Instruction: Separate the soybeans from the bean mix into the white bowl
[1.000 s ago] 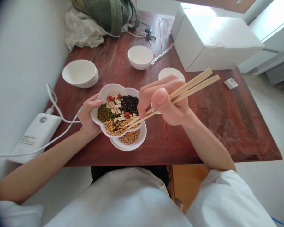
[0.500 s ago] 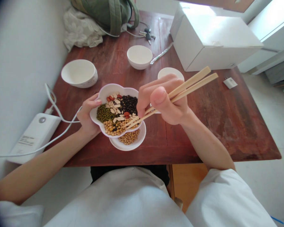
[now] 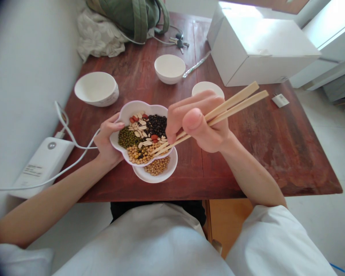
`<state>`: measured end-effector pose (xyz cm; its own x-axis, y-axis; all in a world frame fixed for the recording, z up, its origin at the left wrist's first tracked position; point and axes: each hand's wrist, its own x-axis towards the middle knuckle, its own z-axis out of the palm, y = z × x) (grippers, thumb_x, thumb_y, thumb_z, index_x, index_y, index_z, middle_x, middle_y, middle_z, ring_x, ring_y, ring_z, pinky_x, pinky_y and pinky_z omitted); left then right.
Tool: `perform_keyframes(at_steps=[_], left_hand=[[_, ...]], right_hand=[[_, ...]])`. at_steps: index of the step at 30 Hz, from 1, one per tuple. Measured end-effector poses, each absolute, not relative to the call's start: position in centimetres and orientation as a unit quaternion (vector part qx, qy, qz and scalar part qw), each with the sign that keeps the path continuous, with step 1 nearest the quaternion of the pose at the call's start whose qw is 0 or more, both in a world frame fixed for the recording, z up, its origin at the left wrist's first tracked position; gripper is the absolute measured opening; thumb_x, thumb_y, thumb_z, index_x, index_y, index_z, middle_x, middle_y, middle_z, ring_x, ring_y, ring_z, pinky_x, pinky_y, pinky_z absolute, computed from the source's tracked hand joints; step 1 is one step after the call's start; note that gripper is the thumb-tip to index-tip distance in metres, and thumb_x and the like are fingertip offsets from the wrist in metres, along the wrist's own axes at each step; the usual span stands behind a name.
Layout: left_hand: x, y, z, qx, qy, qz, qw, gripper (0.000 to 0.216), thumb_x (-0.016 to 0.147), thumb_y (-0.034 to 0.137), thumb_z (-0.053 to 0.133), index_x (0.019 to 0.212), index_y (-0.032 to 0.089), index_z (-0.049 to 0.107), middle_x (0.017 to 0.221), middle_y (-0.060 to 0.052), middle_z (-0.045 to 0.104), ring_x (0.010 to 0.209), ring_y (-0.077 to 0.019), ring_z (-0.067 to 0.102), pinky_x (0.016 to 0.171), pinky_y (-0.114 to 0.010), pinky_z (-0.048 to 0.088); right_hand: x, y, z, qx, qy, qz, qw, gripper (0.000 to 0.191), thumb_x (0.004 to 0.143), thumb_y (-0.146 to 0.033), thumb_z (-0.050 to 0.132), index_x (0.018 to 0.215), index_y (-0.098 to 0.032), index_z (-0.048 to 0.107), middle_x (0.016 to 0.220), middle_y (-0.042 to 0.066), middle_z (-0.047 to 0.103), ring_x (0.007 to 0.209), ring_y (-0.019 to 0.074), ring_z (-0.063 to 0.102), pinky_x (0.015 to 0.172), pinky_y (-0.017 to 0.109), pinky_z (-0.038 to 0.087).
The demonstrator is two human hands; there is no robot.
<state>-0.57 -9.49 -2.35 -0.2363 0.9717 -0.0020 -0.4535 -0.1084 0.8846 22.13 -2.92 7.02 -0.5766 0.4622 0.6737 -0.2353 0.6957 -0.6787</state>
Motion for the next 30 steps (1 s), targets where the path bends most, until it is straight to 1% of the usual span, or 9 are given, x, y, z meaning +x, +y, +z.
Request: perform_keyframes(at_steps=[4, 8, 13, 15, 19, 23, 27, 30], left_hand=[[-0.6, -9.5, -2.3, 0.317, 0.402, 0.675, 0.532, 0.027, 0.072, 0.026, 0.069, 0.092, 0.017, 0.085, 0.079, -0.007, 0.078, 0.072, -0.0235, 0.071, 0.062, -0.032, 0.054], [-0.5, -9.4, -2.3, 0.318, 0.398, 0.678, 0.53, 0.022, 0.072, 0.025, 0.069, 0.086, 0.018, 0.083, 0.078, -0.007, 0.077, 0.072, -0.0233, 0.071, 0.06, -0.031, 0.054], [-0.6, -9.4, -2.3, 0.31, 0.403, 0.677, 0.533, 0.031, 0.069, 0.025, 0.068, 0.093, 0.017, 0.086, 0.079, -0.006, 0.078, 0.069, -0.0219, 0.07, 0.061, -0.031, 0.055], [-0.6, -9.4, -2.3, 0.312, 0.406, 0.673, 0.534, 0.03, 0.069, 0.025, 0.068, 0.092, 0.017, 0.086, 0.079, -0.006, 0.078, 0.071, -0.0227, 0.071, 0.062, -0.031, 0.055], [-0.6, -9.4, -2.2, 0.312, 0.404, 0.677, 0.53, 0.025, 0.069, 0.026, 0.068, 0.087, 0.018, 0.083, 0.077, -0.007, 0.077, 0.076, -0.0245, 0.073, 0.06, -0.03, 0.055], [-0.5, -9.4, -2.0, 0.308, 0.408, 0.676, 0.531, 0.023, 0.068, 0.025, 0.069, 0.084, 0.019, 0.083, 0.076, -0.005, 0.076, 0.072, -0.0237, 0.072, 0.06, -0.031, 0.056], [-0.4, -9.4, -1.9, 0.304, 0.41, 0.675, 0.533, 0.016, 0.068, 0.026, 0.07, 0.079, 0.02, 0.081, 0.074, -0.005, 0.074, 0.073, -0.0243, 0.072, 0.059, -0.031, 0.055], [-0.4, -9.5, -1.9, 0.304, 0.41, 0.675, 0.534, 0.019, 0.068, 0.026, 0.07, 0.081, 0.019, 0.081, 0.073, -0.005, 0.074, 0.072, -0.0239, 0.071, 0.059, -0.031, 0.055]], right_hand=[[22.2, -2.9, 7.2, -0.063, -0.807, 0.374, 0.453, 0.076, 0.111, -0.06, 0.04, 0.058, -0.015, 0.073, 0.061, 0.004, 0.071, 0.054, 0.0111, 0.067, 0.047, 0.022, 0.045], [22.2, -3.0, 7.0, -0.066, -0.802, 0.379, 0.457, 0.073, 0.11, -0.06, 0.043, 0.061, -0.015, 0.073, 0.063, 0.003, 0.071, 0.056, 0.0107, 0.068, 0.049, 0.022, 0.046], [22.1, -2.7, 6.8, -0.039, -0.798, 0.381, 0.466, 0.072, 0.113, -0.054, 0.041, 0.062, -0.014, 0.072, 0.063, 0.003, 0.07, 0.057, 0.0084, 0.068, 0.051, 0.019, 0.047], [21.9, -2.4, 6.9, -0.019, -0.803, 0.383, 0.457, 0.068, 0.112, -0.053, 0.04, 0.068, -0.013, 0.074, 0.065, 0.003, 0.07, 0.059, 0.0088, 0.069, 0.052, 0.018, 0.048], [21.0, -1.1, 7.6, 0.01, -0.844, 0.371, 0.388, 0.064, 0.111, -0.06, 0.041, 0.091, -0.013, 0.08, 0.076, 0.004, 0.071, 0.071, 0.0114, 0.074, 0.059, 0.02, 0.055], [20.5, -0.3, 8.0, 0.026, -0.855, 0.369, 0.364, 0.063, 0.11, -0.062, 0.04, 0.099, -0.013, 0.079, 0.079, 0.004, 0.071, 0.074, 0.0116, 0.074, 0.062, 0.02, 0.057], [21.3, -1.1, 7.6, 0.038, -0.85, 0.38, 0.364, 0.061, 0.112, -0.057, 0.039, 0.096, -0.013, 0.078, 0.079, 0.003, 0.07, 0.072, 0.0097, 0.072, 0.062, 0.019, 0.055], [22.0, -2.3, 7.0, 0.002, -0.813, 0.403, 0.42, 0.062, 0.113, -0.053, 0.04, 0.08, -0.014, 0.075, 0.073, 0.002, 0.069, 0.067, 0.008, 0.068, 0.057, 0.018, 0.049]])
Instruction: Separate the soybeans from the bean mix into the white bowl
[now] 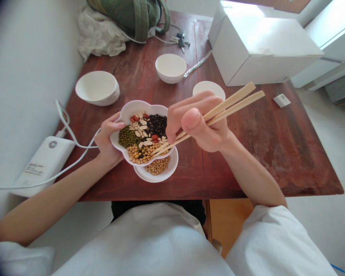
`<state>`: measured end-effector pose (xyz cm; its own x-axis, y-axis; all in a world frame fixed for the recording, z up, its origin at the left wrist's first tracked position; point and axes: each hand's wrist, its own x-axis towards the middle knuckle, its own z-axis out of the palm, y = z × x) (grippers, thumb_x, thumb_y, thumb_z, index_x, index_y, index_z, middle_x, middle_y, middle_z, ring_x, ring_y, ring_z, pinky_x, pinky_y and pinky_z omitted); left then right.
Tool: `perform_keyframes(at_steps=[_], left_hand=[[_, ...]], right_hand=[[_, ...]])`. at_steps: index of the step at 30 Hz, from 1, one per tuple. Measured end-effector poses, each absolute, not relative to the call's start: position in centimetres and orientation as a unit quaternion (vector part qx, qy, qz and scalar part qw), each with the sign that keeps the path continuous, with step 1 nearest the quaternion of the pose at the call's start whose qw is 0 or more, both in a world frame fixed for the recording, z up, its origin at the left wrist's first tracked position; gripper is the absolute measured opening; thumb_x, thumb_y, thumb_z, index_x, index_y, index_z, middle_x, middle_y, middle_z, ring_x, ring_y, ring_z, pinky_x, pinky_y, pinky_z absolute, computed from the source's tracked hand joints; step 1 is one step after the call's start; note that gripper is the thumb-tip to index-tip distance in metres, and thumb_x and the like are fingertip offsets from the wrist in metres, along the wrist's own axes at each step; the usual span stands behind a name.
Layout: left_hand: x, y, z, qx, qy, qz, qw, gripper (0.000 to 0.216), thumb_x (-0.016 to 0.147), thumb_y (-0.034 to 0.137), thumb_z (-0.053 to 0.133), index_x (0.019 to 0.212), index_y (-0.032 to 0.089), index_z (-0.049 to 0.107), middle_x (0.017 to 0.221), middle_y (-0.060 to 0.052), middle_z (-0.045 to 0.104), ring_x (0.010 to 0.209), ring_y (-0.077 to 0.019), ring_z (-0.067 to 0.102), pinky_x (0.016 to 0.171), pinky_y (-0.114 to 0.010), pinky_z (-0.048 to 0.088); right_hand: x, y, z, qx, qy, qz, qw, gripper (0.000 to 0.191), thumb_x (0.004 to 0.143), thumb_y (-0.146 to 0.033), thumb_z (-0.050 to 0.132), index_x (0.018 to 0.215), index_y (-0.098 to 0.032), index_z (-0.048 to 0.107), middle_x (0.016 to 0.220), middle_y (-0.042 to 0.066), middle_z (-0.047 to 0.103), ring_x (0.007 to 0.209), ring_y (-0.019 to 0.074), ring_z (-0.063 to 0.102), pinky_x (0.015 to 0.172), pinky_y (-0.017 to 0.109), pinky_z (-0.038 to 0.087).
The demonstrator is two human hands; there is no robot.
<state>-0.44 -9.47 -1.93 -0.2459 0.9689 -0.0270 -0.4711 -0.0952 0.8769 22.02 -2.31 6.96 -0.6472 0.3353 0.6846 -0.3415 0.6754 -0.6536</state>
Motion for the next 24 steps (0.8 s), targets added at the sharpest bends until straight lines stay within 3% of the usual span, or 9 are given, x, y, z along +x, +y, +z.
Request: perform_keyframes(at_steps=[8, 15, 24], left_hand=[[-0.42, -9.46, -1.81, 0.307, 0.404, 0.676, 0.534, 0.01, 0.069, 0.025, 0.071, 0.075, 0.018, 0.076, 0.072, -0.005, 0.072, 0.079, -0.0249, 0.074, 0.059, -0.029, 0.054], [-0.39, -9.4, -2.2, 0.309, 0.4, 0.68, 0.531, 0.022, 0.07, 0.029, 0.071, 0.087, 0.015, 0.078, 0.074, -0.007, 0.074, 0.074, -0.0242, 0.074, 0.062, -0.031, 0.055], [-0.45, -9.45, -2.17, 0.313, 0.412, 0.671, 0.532, 0.021, 0.07, 0.029, 0.07, 0.085, 0.016, 0.076, 0.077, -0.007, 0.076, 0.079, -0.0245, 0.073, 0.064, -0.03, 0.053]], right_hand=[[22.27, -3.22, 6.66, -0.058, -0.779, 0.434, 0.449, 0.068, 0.108, -0.059, 0.05, 0.064, -0.014, 0.075, 0.064, 0.006, 0.069, 0.059, 0.0117, 0.066, 0.051, 0.024, 0.043], [22.36, -3.18, 6.47, -0.042, -0.788, 0.42, 0.447, 0.063, 0.111, -0.054, 0.044, 0.071, -0.015, 0.073, 0.063, 0.002, 0.062, 0.057, 0.0083, 0.059, 0.052, 0.023, 0.04], [22.27, -3.13, 6.55, -0.047, -0.787, 0.421, 0.448, 0.065, 0.111, -0.055, 0.045, 0.07, -0.015, 0.074, 0.063, 0.002, 0.064, 0.057, 0.0085, 0.059, 0.051, 0.022, 0.041]])
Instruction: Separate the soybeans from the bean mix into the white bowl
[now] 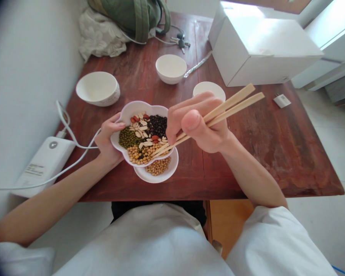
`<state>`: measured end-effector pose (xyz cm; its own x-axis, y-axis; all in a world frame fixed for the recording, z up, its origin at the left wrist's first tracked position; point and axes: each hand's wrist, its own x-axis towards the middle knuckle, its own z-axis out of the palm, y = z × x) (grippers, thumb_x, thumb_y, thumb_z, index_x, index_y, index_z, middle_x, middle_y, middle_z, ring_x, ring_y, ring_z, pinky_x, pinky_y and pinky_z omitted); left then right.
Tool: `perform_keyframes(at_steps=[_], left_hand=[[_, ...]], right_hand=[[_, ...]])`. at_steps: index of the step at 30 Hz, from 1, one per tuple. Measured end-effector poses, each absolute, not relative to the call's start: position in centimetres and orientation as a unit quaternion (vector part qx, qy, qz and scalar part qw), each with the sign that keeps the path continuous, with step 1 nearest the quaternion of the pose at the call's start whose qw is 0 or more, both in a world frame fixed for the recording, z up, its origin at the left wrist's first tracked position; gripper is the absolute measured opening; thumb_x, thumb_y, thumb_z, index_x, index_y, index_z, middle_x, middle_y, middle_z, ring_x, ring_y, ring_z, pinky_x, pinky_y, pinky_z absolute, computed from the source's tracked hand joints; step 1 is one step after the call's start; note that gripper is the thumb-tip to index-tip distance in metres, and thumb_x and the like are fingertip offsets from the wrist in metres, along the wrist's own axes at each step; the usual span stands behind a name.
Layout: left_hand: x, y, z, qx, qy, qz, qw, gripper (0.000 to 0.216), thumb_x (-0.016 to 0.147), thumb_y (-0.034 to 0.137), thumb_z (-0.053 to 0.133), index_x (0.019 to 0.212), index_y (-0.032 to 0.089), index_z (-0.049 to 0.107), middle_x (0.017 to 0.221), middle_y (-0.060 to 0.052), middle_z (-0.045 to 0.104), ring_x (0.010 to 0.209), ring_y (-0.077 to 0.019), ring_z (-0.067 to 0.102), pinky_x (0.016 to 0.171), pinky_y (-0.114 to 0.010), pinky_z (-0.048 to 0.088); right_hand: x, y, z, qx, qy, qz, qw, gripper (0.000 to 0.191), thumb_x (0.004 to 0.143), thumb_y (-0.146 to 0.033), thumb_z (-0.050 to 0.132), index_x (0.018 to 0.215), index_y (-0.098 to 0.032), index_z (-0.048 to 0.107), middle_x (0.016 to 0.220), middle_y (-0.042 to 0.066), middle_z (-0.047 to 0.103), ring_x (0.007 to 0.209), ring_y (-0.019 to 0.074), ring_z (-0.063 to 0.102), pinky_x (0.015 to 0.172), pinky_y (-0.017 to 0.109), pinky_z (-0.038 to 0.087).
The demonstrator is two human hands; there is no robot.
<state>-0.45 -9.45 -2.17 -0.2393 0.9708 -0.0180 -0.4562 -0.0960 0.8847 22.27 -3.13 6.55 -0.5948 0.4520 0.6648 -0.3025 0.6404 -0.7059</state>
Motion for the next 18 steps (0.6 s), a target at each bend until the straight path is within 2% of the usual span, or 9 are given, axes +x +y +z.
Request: perform_keyframes(at_steps=[5, 9, 15, 18], left_hand=[[-0.43, -9.42, -2.29, 0.313, 0.398, 0.68, 0.531, 0.019, 0.071, 0.03, 0.071, 0.083, 0.016, 0.074, 0.075, -0.006, 0.074, 0.079, -0.0241, 0.074, 0.063, -0.029, 0.053], [-0.44, -9.46, -2.31, 0.311, 0.396, 0.68, 0.532, 0.015, 0.072, 0.03, 0.071, 0.079, 0.017, 0.074, 0.076, -0.007, 0.074, 0.081, -0.0248, 0.074, 0.063, -0.029, 0.054], [-0.37, -9.45, -2.16, 0.306, 0.401, 0.68, 0.532, 0.013, 0.071, 0.029, 0.072, 0.077, 0.018, 0.074, 0.074, -0.007, 0.074, 0.082, -0.0257, 0.074, 0.061, -0.029, 0.054], [-0.35, -9.41, -2.09, 0.301, 0.398, 0.681, 0.535, 0.013, 0.07, 0.029, 0.072, 0.077, 0.018, 0.074, 0.074, -0.006, 0.074, 0.081, -0.0253, 0.074, 0.062, -0.03, 0.055]], right_hand=[[22.29, -2.92, 6.87, -0.038, -0.796, 0.417, 0.437, 0.073, 0.111, -0.057, 0.04, 0.063, -0.013, 0.074, 0.059, 0.002, 0.065, 0.052, 0.0078, 0.06, 0.049, 0.021, 0.042], [22.57, -3.06, 7.05, -0.072, -0.807, 0.419, 0.409, 0.073, 0.112, -0.057, 0.036, 0.066, -0.013, 0.073, 0.062, 0.004, 0.067, 0.054, 0.0075, 0.06, 0.053, 0.023, 0.043], [22.19, -3.19, 6.62, -0.039, -0.786, 0.431, 0.442, 0.064, 0.11, -0.054, 0.046, 0.067, -0.015, 0.072, 0.062, 0.003, 0.065, 0.054, 0.0086, 0.059, 0.049, 0.023, 0.04], [21.94, -3.16, 6.58, -0.04, -0.776, 0.438, 0.452, 0.065, 0.109, -0.055, 0.049, 0.065, -0.014, 0.073, 0.061, 0.003, 0.068, 0.053, 0.0083, 0.059, 0.049, 0.023, 0.039]])
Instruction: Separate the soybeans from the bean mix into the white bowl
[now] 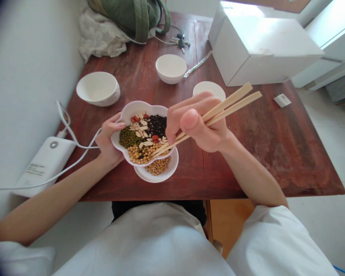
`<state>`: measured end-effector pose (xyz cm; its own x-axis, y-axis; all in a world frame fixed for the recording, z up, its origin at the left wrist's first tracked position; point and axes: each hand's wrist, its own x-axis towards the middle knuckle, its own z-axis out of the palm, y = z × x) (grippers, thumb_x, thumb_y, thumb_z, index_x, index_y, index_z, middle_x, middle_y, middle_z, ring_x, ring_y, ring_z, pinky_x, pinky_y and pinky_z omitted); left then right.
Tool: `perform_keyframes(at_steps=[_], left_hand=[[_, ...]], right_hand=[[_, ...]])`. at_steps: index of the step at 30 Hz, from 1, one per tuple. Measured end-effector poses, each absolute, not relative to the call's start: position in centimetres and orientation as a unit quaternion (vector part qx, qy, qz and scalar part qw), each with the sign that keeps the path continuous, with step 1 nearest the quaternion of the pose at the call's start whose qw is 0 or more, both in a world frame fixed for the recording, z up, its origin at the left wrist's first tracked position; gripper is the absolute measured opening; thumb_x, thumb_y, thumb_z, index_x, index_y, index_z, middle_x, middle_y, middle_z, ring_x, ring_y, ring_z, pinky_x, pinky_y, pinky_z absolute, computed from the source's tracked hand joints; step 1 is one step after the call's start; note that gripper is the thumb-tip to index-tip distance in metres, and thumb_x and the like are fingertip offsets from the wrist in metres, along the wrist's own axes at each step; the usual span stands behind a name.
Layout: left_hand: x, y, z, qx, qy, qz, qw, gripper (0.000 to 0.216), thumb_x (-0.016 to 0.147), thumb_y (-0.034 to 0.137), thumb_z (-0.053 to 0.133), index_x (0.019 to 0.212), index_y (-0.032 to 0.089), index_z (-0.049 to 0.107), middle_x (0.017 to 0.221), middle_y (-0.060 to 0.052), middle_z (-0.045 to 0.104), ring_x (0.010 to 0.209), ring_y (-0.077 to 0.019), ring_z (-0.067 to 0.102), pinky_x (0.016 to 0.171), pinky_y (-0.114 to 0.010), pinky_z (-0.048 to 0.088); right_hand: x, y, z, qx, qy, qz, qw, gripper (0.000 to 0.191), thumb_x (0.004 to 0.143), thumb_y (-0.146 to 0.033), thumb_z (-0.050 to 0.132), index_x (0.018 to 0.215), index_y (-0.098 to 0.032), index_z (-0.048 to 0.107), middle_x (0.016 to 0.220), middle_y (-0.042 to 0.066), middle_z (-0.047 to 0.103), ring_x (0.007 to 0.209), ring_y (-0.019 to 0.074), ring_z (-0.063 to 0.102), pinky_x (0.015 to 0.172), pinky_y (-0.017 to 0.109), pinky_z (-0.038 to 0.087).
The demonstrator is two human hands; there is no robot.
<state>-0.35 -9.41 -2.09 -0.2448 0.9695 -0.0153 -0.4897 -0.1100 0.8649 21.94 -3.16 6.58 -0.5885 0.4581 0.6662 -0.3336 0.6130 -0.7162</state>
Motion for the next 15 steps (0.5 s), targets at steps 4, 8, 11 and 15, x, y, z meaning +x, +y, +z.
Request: perform_keyframes(at_steps=[4, 8, 11, 15], left_hand=[[-0.44, -9.4, -2.07, 0.305, 0.406, 0.675, 0.535, 0.019, 0.069, 0.029, 0.071, 0.082, 0.018, 0.079, 0.077, -0.006, 0.076, 0.076, -0.024, 0.072, 0.061, -0.031, 0.055], [-0.53, -9.46, -2.13, 0.308, 0.405, 0.673, 0.536, 0.017, 0.07, 0.027, 0.071, 0.082, 0.018, 0.08, 0.077, -0.006, 0.076, 0.074, -0.023, 0.072, 0.061, -0.03, 0.054], [-0.51, -9.55, -2.17, 0.311, 0.402, 0.676, 0.534, 0.017, 0.072, 0.028, 0.071, 0.083, 0.018, 0.08, 0.078, -0.006, 0.076, 0.077, -0.0241, 0.073, 0.061, -0.031, 0.054], [-0.44, -9.57, -2.21, 0.311, 0.403, 0.674, 0.536, 0.016, 0.073, 0.027, 0.071, 0.083, 0.017, 0.078, 0.078, -0.006, 0.076, 0.076, -0.0241, 0.073, 0.062, -0.031, 0.055]], right_hand=[[21.79, -2.92, 6.81, -0.029, -0.777, 0.439, 0.45, 0.065, 0.11, -0.052, 0.049, 0.062, -0.015, 0.073, 0.059, 0.004, 0.069, 0.05, 0.0089, 0.06, 0.046, 0.024, 0.039], [21.81, -2.61, 6.78, -0.016, -0.789, 0.424, 0.445, 0.067, 0.112, -0.051, 0.043, 0.063, -0.016, 0.072, 0.061, 0.005, 0.071, 0.055, 0.0104, 0.067, 0.049, 0.022, 0.045], [21.85, -2.6, 6.62, -0.025, -0.788, 0.422, 0.448, 0.068, 0.112, -0.053, 0.043, 0.063, -0.016, 0.072, 0.061, 0.004, 0.071, 0.055, 0.0113, 0.067, 0.048, 0.023, 0.045], [21.88, -2.86, 6.6, -0.02, -0.78, 0.433, 0.45, 0.065, 0.111, -0.052, 0.046, 0.064, -0.017, 0.073, 0.06, 0.004, 0.071, 0.05, 0.0105, 0.061, 0.045, 0.025, 0.042]])
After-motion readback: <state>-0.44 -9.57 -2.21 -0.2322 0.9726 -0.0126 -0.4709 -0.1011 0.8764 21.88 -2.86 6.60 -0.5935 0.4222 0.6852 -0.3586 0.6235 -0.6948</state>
